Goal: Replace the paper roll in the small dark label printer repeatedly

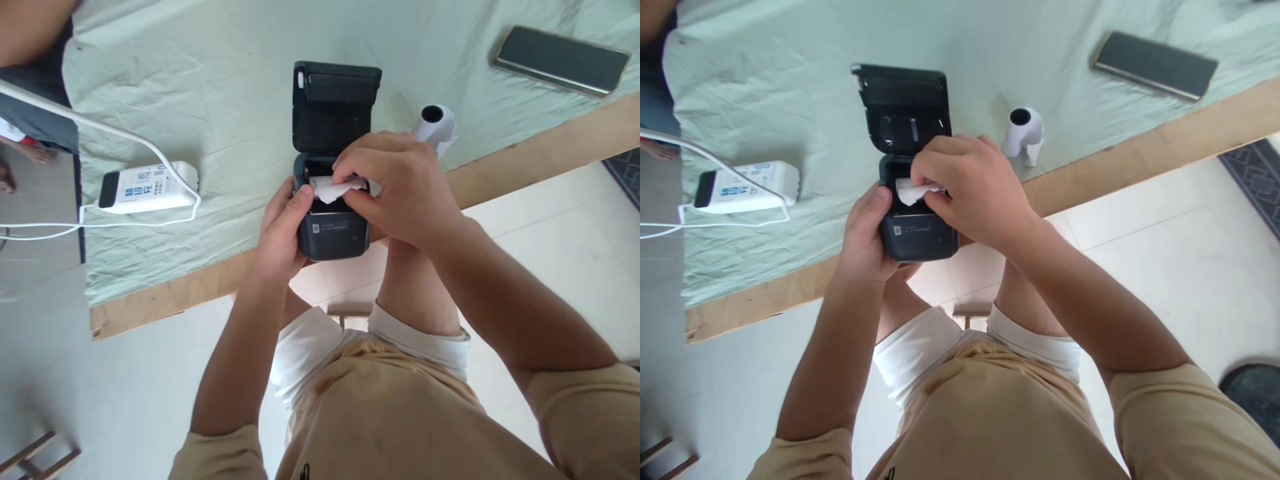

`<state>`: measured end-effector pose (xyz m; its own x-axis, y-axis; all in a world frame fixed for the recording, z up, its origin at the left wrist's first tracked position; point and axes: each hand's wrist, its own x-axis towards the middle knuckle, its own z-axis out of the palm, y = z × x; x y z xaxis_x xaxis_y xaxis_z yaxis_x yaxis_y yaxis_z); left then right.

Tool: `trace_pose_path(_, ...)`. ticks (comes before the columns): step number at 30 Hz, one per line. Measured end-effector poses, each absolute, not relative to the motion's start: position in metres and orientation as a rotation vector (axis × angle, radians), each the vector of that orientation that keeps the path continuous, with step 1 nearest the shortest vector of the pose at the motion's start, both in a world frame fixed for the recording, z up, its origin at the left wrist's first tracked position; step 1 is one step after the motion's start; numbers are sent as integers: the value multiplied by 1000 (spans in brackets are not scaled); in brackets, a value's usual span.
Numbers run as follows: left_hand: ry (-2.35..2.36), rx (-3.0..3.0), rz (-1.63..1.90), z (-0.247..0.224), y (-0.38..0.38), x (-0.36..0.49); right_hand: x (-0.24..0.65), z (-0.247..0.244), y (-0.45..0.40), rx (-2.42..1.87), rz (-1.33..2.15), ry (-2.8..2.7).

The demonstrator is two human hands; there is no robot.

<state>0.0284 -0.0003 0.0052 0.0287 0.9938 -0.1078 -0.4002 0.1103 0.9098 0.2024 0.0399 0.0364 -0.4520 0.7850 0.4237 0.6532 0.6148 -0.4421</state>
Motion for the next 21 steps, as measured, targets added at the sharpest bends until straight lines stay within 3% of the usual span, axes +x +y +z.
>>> trace_pose_path(7, 1004, 871, 1283, 3, -4, 29, 208, 14, 12, -803, 333, -2076)
trace_pose_path(13, 1028, 898, 1244, 5, -5, 27, 215, 21, 32, -1071, 392, -1811)
trace_pose_path(21, 1019, 950, 1216, 3, -5, 22, 221, 2, 26, -1010, 610, -1708)
